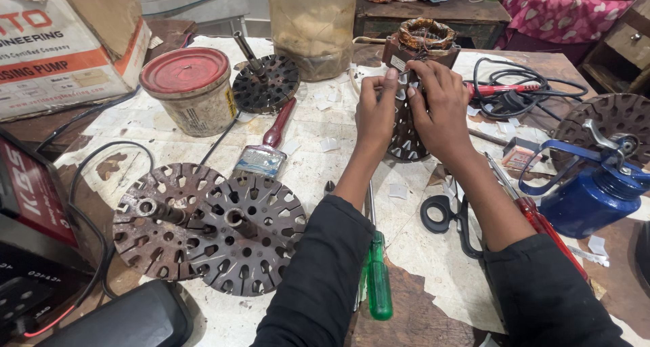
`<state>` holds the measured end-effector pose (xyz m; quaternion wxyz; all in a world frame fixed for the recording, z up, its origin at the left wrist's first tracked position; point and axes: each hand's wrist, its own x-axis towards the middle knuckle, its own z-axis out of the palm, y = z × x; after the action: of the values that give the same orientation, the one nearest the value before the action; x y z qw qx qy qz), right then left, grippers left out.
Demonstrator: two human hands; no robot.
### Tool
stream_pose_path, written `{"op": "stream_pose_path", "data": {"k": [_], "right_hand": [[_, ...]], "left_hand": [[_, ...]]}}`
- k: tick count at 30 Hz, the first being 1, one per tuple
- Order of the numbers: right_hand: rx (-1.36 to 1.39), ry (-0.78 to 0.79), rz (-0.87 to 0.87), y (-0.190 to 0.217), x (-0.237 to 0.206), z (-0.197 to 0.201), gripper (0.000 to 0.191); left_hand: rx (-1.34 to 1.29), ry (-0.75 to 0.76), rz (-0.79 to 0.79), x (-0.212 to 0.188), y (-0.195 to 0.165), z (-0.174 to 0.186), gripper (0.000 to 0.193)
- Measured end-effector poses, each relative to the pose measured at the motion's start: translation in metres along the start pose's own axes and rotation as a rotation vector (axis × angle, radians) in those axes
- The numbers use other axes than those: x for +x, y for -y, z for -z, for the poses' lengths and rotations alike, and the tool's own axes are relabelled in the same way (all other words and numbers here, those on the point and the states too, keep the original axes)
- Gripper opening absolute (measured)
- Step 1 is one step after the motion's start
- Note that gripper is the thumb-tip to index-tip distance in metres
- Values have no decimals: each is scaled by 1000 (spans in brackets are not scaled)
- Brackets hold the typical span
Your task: The person places small white insulating paper pieces into the slots of a circular metal motor stator. They use both hands to position and press the paper into each slot, working around the stator in a repetitive manner.
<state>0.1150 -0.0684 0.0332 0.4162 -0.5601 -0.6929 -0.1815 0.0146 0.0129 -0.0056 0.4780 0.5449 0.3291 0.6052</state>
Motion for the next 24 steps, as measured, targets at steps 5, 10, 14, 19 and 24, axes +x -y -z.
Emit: {"op": "stream_pose_path", "data": {"k": [5,10,14,19,24], "right_hand": [[53,-12,-27,-9,1,2,43],[415,-10,-121,-32,11,11,47],[630,-79,-389,-63,22,32,42],[354,-65,-713,-104,14,50,25],[-288,241,-495,-134,-19,27,36]], "left_hand": [[-82,32,4,2,5,-4,48],[-160,46,-21,4,7,-7,44],[-179,27,4,6,6,-5,43],[-164,-5,11,7,3,-4,40],[-178,32,20,5,-1,-4,40]]}}
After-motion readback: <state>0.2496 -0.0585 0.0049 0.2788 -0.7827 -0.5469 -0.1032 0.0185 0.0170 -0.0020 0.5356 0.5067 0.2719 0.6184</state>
